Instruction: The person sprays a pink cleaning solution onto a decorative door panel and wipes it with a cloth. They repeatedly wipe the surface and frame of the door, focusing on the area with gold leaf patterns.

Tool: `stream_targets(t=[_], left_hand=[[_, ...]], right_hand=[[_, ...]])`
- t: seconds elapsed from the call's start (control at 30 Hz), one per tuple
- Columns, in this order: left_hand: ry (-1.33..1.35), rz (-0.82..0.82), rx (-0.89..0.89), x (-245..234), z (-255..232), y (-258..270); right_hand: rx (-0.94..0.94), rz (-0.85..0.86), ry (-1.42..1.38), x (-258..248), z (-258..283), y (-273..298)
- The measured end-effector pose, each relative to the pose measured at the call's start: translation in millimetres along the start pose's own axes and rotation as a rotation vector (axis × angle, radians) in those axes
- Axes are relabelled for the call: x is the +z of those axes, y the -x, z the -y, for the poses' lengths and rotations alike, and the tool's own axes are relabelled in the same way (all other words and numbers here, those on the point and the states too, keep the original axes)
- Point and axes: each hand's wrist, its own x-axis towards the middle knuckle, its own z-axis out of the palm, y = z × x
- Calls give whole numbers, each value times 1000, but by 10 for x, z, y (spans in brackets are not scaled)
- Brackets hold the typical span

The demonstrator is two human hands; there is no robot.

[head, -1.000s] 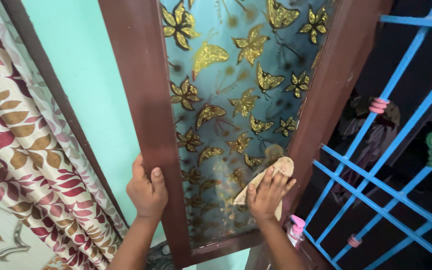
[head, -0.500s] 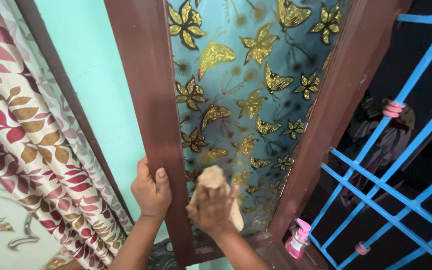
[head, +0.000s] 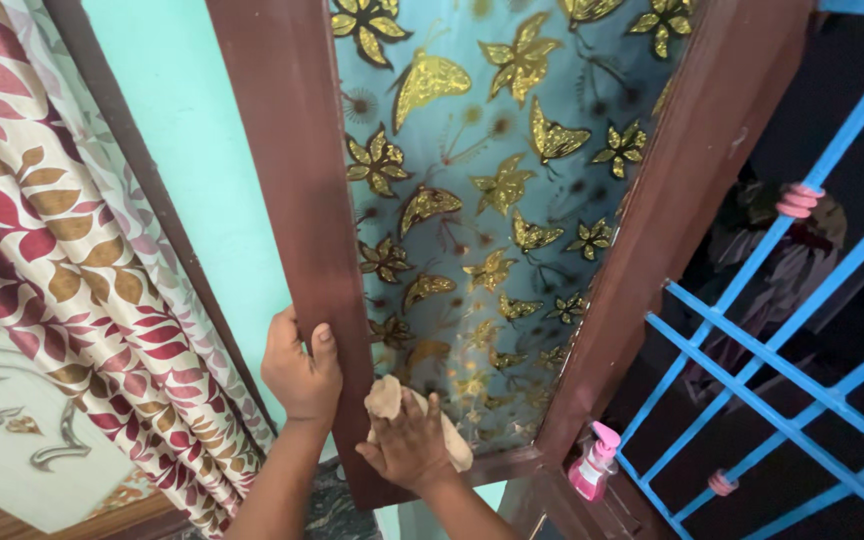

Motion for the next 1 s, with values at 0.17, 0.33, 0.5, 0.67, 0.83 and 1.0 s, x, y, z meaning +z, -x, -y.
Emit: stream_targets(t=[0.17,0.33,0.5,0.67,0.83,1.0], left_hand=[[-68,-2,15,14,66,35],[-37,4,20,-2,63,48],[-57,-1,20,6,92,59],[-59,-1,-48,29,139,112],[-61,-8,-38,13,105,127],[-10,37,-96,-23,65,198]], right_hand=[[29,137,-4,31,-141,129],[156,142,119,-89,-707,-48],[273,-14,210,-529,-1297,-102],[658,384,441,-1183,-1429,-323],[643,-59,275,-1310,-1346,-587],[648,-257,146,-931,-1260,-657]])
